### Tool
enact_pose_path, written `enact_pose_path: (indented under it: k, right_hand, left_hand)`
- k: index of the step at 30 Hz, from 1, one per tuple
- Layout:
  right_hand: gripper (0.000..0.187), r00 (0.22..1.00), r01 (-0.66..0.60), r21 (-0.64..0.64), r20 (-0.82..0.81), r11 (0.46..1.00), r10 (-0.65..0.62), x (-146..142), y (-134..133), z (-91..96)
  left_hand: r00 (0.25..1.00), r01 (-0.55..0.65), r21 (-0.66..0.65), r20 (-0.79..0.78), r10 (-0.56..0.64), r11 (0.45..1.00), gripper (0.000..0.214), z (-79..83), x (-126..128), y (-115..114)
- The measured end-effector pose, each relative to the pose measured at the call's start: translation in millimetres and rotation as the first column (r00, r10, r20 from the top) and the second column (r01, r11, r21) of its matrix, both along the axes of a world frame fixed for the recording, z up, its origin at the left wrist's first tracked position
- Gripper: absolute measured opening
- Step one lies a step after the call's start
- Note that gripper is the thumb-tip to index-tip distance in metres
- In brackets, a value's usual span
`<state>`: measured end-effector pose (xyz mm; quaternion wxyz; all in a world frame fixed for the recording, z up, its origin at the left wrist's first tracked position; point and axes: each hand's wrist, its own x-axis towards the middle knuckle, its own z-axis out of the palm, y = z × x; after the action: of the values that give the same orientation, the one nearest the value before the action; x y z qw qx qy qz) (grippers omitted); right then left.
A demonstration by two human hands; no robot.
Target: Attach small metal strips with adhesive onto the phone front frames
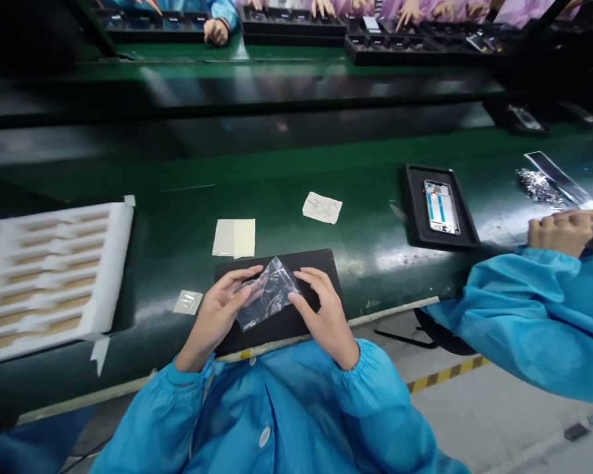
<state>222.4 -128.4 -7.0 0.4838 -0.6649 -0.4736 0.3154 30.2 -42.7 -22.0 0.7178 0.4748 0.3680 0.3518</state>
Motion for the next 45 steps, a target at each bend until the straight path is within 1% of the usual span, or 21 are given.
enact_pose_path:
  k: [4,7,9,13,17,22,25,27,29,30,32,34,36,37,39,41,43,45]
  right_hand:
    - [0.011,0.999,-0.011,0.006,-0.047,1.000,0.011,-0.1,4.8,-7.2]
    - [0.019,0.997,-0.002,0.000,-0.082,1.000,0.003,2.1,7.1,-9.4]
    - [0.021,0.994,0.011,-0.007,-0.106,1.000,-0.012,4.9,7.6,-9.9]
    - [0.022,0.982,0.090,-0.004,-0.166,0.996,-0.089,10.5,7.0,-10.2]
    - [0.023,0.969,0.134,-0.029,-0.207,0.991,-0.137,16.2,5.6,-9.9]
    - [0.028,0.961,0.170,-0.080,-0.206,0.982,-0.183,20.6,8.2,-12.8]
    - [0.030,0.961,0.205,-0.077,-0.173,0.976,-0.215,19.9,13.1,-14.8]
    - [0.030,0.969,0.213,-0.065,-0.116,0.975,-0.220,18.1,16.1,-15.5]
    - [0.029,0.975,0.214,-0.073,-0.041,0.974,-0.217,16.4,18.1,-16.0]
    - [0.029,0.977,0.212,-0.082,-0.011,0.974,-0.214,16.1,18.5,-16.3]
    - [0.027,0.977,0.214,-0.087,0.021,0.973,-0.212,17.0,17.7,-16.5]
    - [0.025,0.978,0.205,-0.065,0.034,0.977,-0.203,18.9,13.9,-15.6]
    - [0.023,0.979,0.190,-0.014,0.072,0.982,-0.188,20.0,7.0,-13.1]
    - [0.021,0.978,0.177,0.015,0.109,0.984,-0.178,20.0,2.6,-11.4]
    - [0.018,0.971,0.136,0.049,0.194,0.989,-0.143,18.3,-6.9,-8.2]
    - [0.017,0.965,0.072,0.038,0.249,0.997,-0.079,14.9,-16.0,-6.9]
    - [0.016,0.964,0.007,0.007,0.266,1.000,-0.009,10.7,-22.8,-7.7]
    - [0.016,0.960,-0.019,-0.004,0.281,1.000,0.020,6.8,-26.5,-9.7]
  left_hand:
    - [0.998,0.042,0.019,-0.043,-0.041,0.999,0.031,3.4,0.6,-0.9]
    - [0.999,-0.017,0.026,-0.049,0.018,1.000,0.033,3.5,2.4,-0.5]
    - [0.997,-0.056,0.029,-0.055,0.058,0.998,0.035,3.0,3.5,0.0]
    - [0.995,-0.088,0.039,-0.050,0.090,0.995,0.035,0.8,3.7,1.3]
    - [0.998,-0.064,0.016,-0.028,0.064,0.998,0.033,-1.4,3.1,2.0]
    - [0.998,-0.047,0.004,-0.037,0.047,0.999,0.039,2.1,3.5,1.8]
    - [0.999,-0.022,0.010,-0.047,0.023,1.000,0.043,4.1,3.8,1.3]
    - [0.997,0.021,0.016,-0.070,-0.020,1.000,0.046,2.8,4.9,0.9]
    - [0.995,0.037,0.050,-0.089,-0.033,0.998,0.047,-0.3,6.6,0.4]
    - [0.996,0.018,0.086,-0.094,-0.010,0.996,0.045,-1.8,7.2,-0.2]
    - [0.991,-0.064,0.188,-0.107,0.086,0.980,0.039,-3.6,5.7,-2.4]
    - [0.971,-0.131,0.301,-0.154,0.184,0.945,0.032,-2.7,-2.8,-6.0]
    - [0.928,-0.151,0.419,-0.252,0.274,0.896,0.024,-0.2,-20.3,-10.1]
    - [0.889,-0.150,0.482,-0.316,0.331,0.863,0.021,0.6,-32.1,-11.9]
    - [0.767,-0.121,0.594,-0.453,0.455,0.796,0.021,-0.2,-59.3,-14.7]
    - [0.607,-0.054,0.659,-0.575,0.549,0.750,0.029,-5.5,-85.9,-16.2]
    - [0.475,0.020,0.684,-0.648,0.595,0.730,0.042,-13.9,-105.6,-16.7]
    - [0.397,0.079,0.696,-0.679,0.618,0.714,0.048,-21.7,-114.9,-16.6]
